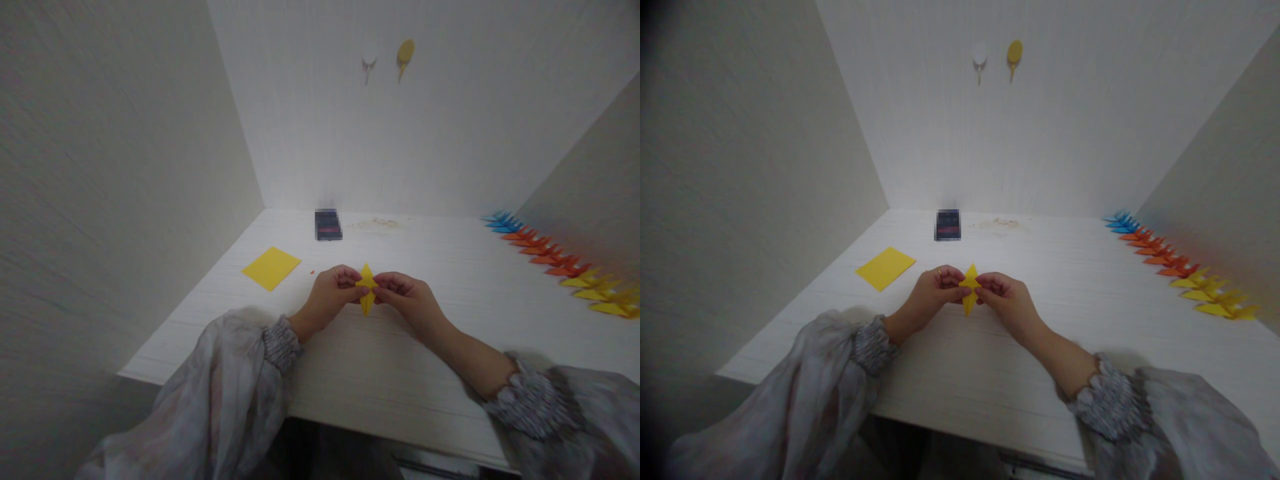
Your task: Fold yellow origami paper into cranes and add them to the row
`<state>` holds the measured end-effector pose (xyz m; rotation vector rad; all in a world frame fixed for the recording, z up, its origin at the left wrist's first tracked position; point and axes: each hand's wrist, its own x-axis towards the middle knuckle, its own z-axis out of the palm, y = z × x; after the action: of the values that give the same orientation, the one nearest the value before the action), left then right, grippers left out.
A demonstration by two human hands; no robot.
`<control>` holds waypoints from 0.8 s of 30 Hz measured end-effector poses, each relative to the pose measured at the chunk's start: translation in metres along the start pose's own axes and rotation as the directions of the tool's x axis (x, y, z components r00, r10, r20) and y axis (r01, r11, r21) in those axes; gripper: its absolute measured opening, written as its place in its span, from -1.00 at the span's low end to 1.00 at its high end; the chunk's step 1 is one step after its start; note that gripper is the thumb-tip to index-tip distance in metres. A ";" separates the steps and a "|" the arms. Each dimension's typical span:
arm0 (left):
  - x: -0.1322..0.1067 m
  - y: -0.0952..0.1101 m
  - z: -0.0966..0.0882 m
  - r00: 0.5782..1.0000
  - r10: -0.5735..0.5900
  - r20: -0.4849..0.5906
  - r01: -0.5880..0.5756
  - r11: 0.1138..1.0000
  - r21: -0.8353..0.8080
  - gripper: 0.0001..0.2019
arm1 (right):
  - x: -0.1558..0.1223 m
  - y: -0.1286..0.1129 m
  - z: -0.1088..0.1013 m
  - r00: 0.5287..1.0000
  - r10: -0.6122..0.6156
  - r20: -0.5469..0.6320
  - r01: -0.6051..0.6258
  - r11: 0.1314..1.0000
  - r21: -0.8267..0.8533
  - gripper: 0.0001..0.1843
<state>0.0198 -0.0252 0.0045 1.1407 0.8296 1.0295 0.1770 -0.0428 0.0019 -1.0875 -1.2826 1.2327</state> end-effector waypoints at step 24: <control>-0.003 0.007 -0.001 0.998 0.016 0.059 -0.010 0.994 -0.106 -0.78 | -0.005 -0.004 -0.001 0.981 -0.188 0.036 0.191 0.977 -0.096 -0.95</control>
<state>0.0161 -0.0274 0.0109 1.0824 0.7132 1.0334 0.1784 -0.0477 0.0053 -0.9956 -1.4458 1.0533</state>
